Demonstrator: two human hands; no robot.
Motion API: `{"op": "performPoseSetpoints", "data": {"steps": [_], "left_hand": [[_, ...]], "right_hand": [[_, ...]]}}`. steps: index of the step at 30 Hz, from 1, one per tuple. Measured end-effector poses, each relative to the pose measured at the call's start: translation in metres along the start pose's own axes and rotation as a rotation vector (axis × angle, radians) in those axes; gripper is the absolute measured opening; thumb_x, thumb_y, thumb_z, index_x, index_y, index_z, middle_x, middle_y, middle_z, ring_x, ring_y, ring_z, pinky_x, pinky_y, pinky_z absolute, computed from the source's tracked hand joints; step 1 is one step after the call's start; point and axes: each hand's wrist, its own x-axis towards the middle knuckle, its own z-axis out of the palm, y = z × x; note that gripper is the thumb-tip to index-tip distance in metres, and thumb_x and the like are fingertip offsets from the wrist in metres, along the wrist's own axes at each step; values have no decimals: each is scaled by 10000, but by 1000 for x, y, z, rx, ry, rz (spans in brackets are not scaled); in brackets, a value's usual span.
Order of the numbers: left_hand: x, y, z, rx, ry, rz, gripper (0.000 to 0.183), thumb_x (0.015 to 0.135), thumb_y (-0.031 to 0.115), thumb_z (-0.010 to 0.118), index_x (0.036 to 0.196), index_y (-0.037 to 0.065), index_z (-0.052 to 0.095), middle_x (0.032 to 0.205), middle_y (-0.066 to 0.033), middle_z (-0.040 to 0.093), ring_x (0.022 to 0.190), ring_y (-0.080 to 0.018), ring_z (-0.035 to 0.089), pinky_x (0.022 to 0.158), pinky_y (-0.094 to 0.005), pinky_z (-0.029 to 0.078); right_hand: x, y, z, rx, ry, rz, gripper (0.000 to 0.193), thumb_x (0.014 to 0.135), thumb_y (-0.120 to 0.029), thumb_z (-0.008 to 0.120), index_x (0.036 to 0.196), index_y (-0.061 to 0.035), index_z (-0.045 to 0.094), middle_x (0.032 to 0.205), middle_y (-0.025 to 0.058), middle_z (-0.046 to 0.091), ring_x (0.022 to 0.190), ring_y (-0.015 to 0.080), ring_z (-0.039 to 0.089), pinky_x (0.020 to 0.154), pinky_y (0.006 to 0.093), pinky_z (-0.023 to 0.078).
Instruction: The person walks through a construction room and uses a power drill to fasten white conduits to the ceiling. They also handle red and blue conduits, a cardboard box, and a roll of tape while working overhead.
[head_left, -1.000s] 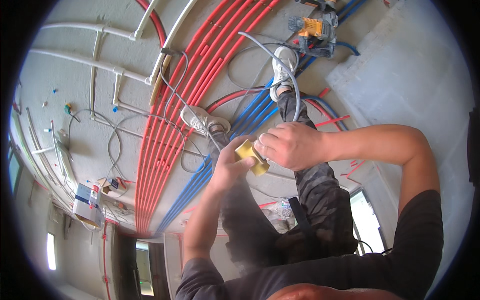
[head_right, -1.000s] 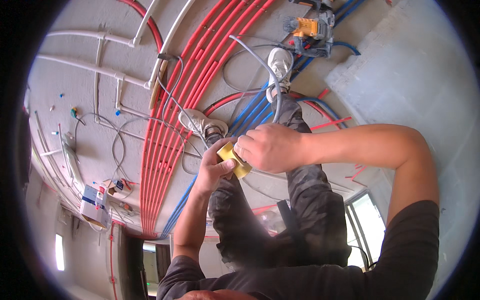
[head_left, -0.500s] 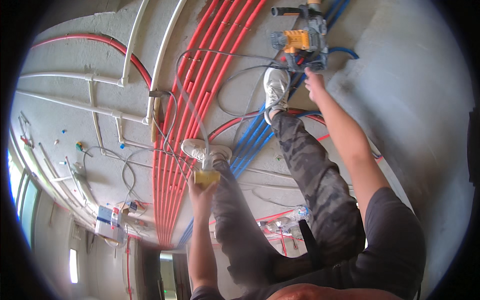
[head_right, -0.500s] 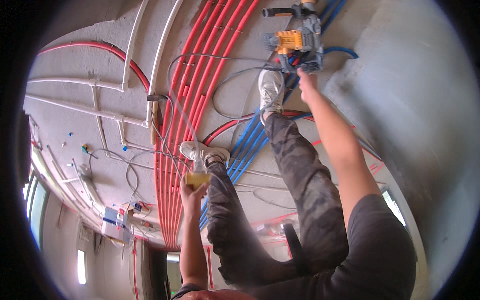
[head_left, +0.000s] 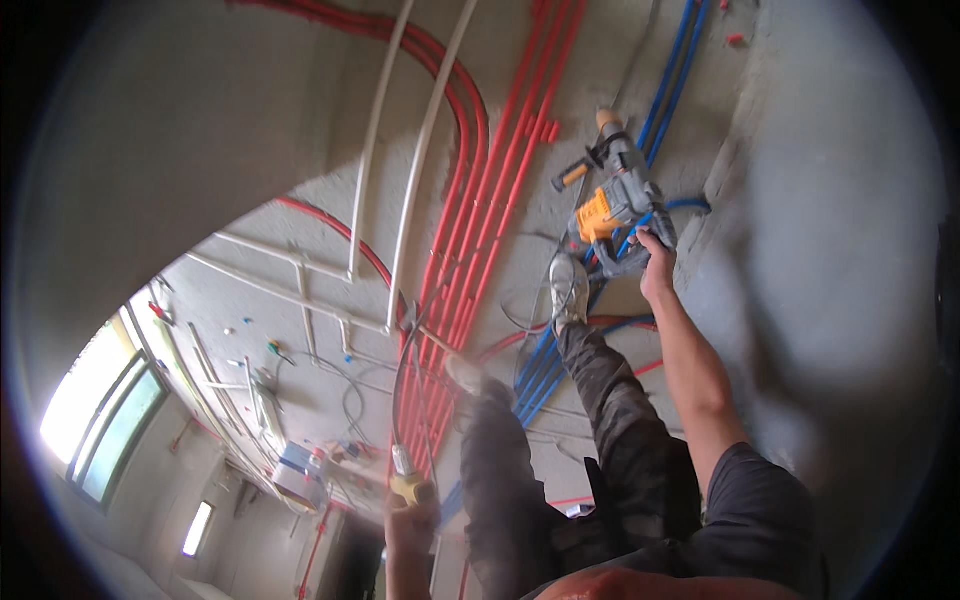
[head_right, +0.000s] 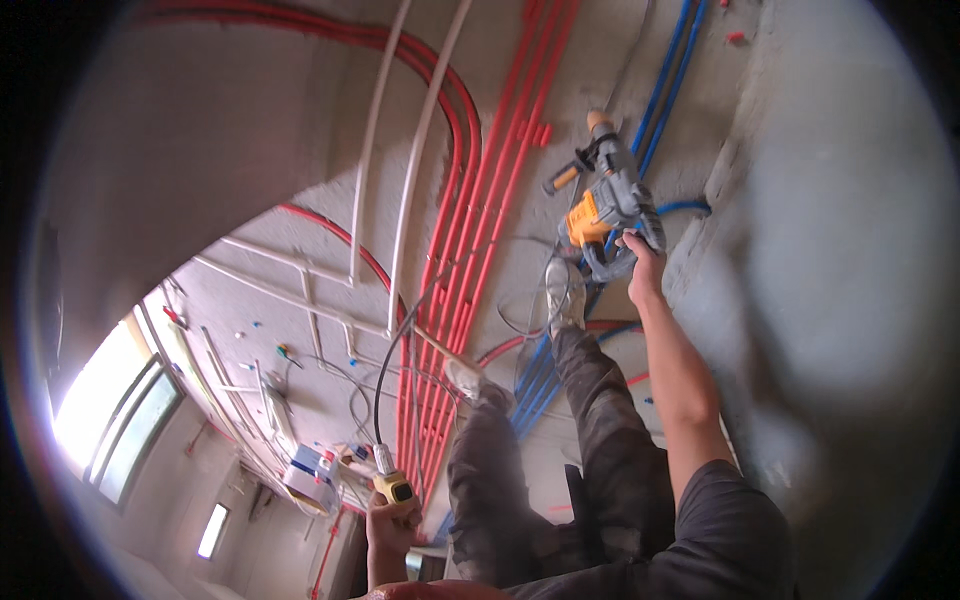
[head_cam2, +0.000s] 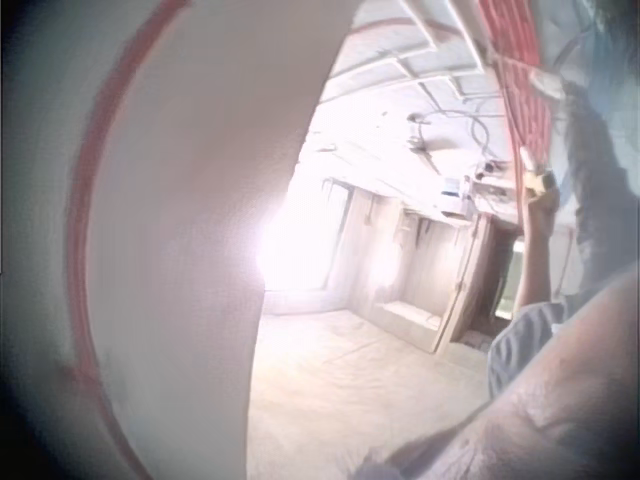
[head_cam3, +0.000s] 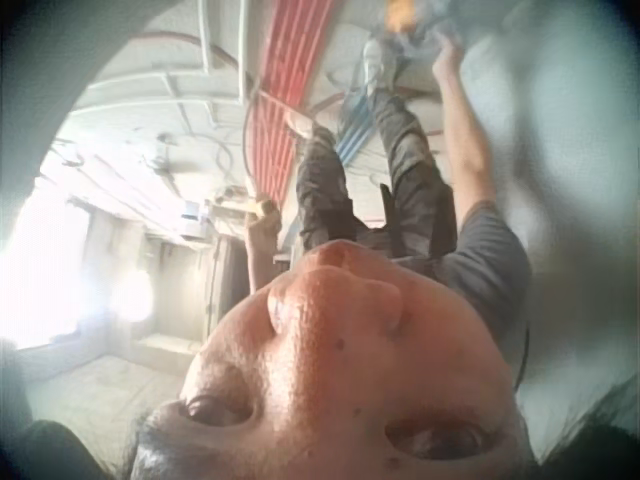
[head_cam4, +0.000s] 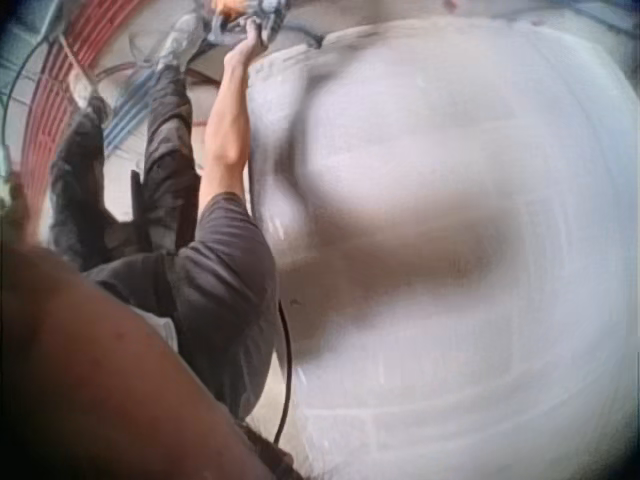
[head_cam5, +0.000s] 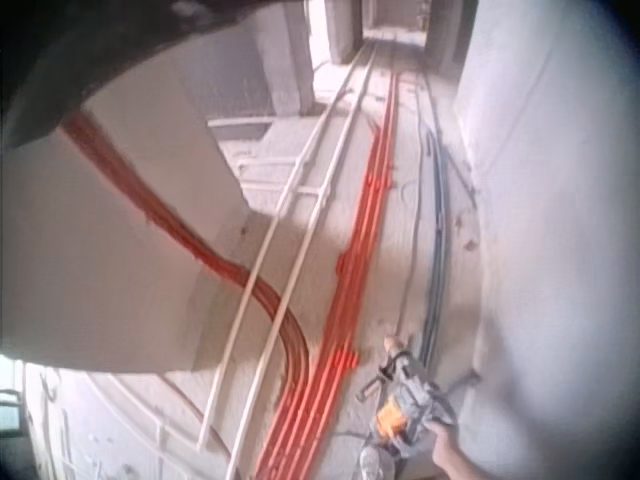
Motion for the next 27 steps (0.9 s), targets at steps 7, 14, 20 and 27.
{"op": "performPoseSetpoints", "data": {"steps": [7,14,20,27], "left_hand": [[-102,57,43,-191,-401,-278,471,776,21,646,1241,-18,587,735,-19,514,564,-168,466,502,-301,365],[-108,54,38,14,-506,-373,257,884,155,617,1121,58,627,751,21,531,576,-121,473,511,-275,360],[92,-8,95,88,-335,-121,182,961,284,600,1018,116,643,777,62,557,623,-93,528,528,-275,390],[146,90,317,559,-215,257,305,886,209,678,1080,-19,624,936,-206,699,847,-336,690,728,-422,531]], "right_hand": [[0,-183,106,-248,-177,-33,195,822,-54,770,962,-29,637,798,11,622,589,100,559,515,286,418],[-33,-316,171,-441,-258,56,135,815,-30,728,910,-40,633,730,13,613,542,115,548,497,293,408],[-2,-400,216,-506,-212,45,168,796,-15,719,936,-22,627,708,57,615,525,152,570,473,308,436],[51,-501,319,-651,-185,9,148,800,-29,715,921,-21,629,687,38,599,524,140,550,500,288,437]]}}
